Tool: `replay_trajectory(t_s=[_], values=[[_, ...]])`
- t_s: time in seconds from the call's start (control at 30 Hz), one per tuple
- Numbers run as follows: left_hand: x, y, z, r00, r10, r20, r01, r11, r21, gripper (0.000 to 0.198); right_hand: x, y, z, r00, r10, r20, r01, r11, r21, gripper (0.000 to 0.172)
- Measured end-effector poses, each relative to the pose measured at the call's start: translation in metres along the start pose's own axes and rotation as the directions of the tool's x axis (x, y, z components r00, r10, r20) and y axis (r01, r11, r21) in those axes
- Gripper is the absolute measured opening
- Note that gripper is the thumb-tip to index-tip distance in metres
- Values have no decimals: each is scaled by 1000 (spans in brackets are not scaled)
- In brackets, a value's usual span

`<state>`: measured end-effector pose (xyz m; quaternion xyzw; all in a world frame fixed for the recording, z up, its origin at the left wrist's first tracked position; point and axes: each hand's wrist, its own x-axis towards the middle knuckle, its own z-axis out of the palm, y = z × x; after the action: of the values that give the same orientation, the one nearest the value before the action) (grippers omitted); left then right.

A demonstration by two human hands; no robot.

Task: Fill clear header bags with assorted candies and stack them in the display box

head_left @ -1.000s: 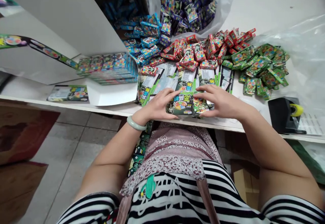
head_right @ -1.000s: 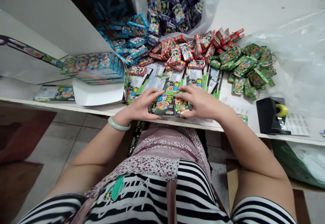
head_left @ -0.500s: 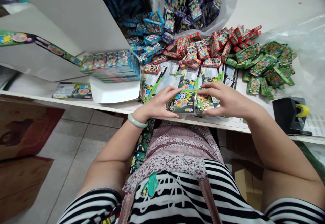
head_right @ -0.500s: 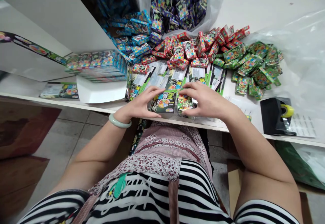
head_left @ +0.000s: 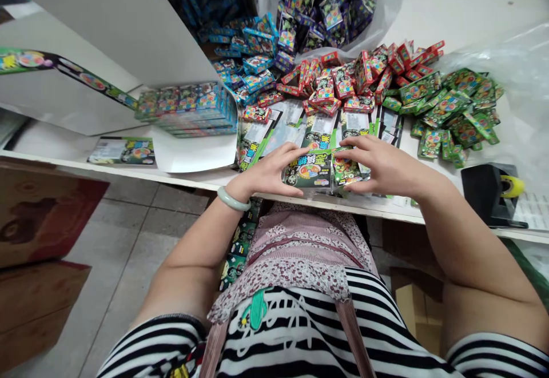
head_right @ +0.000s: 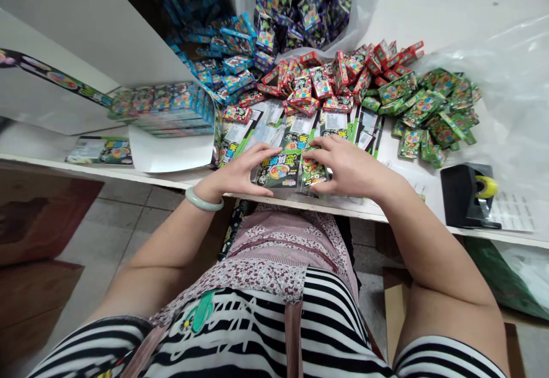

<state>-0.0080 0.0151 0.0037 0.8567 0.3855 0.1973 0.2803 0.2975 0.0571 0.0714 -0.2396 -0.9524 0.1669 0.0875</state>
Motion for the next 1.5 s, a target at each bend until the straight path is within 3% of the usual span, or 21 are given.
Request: replay_trajectory(t_s=[0.2, 0.4, 0.57, 0.7, 0.83, 1.27, 1.5], values=[[0, 3, 1, 1000, -7, -13, 7, 1000, -9, 101, 3, -2, 4, 999, 38, -4, -38, 997, -64, 58], [1, 8, 4, 999, -45, -17, 44, 999, -17, 100, 3, 0, 15, 998, 46, -39, -45, 999, 8, 65], [-5, 3, 6, 999, -28, -37, 28, 999, -24, 99, -6, -1, 4, 998, 35, -47, -34, 999, 20, 58], [-8, -1, 5, 993, -4, -119, 3, 1000, -5, 100, -14, -4, -3, 975, 88, -205, -88, 996, 8, 61], [-6, -1, 8, 984, 25, -175, -26, 1000, -3, 102, -12, -8, 12, 938, 102, -331, -113, 993, -15, 67], [-7, 3, 11, 973, 57, -222, -26, 990, 141, 106, -13, -15, 30, 955, 125, -268, -134, 991, -17, 58], [-9, 2, 13, 971, 27, -239, -17, 999, 43, 102, -19, -13, 26, 896, 202, -396, -224, 975, -9, 56]])
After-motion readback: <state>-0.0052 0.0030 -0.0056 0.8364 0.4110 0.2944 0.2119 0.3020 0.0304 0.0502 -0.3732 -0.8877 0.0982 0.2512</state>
